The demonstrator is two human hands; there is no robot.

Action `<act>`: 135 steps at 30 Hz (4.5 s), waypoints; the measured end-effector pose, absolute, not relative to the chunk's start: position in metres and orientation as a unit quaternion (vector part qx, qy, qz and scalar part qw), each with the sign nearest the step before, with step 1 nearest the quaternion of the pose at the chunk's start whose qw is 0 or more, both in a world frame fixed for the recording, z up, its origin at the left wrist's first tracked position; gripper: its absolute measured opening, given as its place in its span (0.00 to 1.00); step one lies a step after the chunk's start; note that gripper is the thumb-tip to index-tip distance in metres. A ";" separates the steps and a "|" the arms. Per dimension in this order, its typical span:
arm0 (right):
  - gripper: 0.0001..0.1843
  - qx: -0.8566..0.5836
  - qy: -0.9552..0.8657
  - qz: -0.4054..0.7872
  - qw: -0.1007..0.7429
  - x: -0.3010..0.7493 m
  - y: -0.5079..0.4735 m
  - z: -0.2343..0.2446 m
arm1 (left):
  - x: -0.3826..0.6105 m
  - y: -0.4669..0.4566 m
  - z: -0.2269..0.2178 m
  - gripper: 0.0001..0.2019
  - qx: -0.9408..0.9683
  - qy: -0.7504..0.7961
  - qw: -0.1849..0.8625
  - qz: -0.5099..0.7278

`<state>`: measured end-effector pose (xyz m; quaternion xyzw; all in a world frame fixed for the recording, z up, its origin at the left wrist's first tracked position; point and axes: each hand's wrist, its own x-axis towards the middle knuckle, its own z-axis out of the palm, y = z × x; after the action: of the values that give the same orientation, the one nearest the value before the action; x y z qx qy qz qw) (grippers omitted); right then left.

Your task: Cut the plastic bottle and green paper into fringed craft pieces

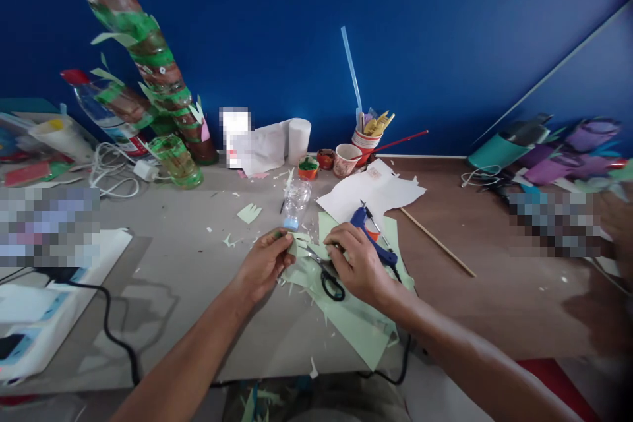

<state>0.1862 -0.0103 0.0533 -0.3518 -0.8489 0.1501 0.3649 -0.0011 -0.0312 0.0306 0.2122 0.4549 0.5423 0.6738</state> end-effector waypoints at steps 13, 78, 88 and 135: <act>0.07 -0.331 -0.857 0.139 0.370 0.191 -0.006 0.041 | -0.004 -0.028 0.027 0.05 0.307 0.474 0.613 0.553; 0.07 -0.300 -0.885 0.071 0.349 0.201 -0.012 0.032 | -0.038 -0.138 0.059 0.20 0.750 0.544 0.367 0.082; 0.07 -0.305 -0.890 0.069 0.332 0.200 -0.008 0.027 | -0.042 -0.134 0.057 0.17 0.711 0.591 0.350 0.152; 0.08 -0.371 -0.927 0.050 0.032 0.211 -0.022 0.046 | 0.006 -0.062 0.034 0.04 0.760 0.640 0.109 0.027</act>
<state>0.2106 -0.0220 0.0458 -0.3715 -0.9266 0.0499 0.0318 0.0061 -0.0616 0.0339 0.7598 0.6404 0.0265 0.1094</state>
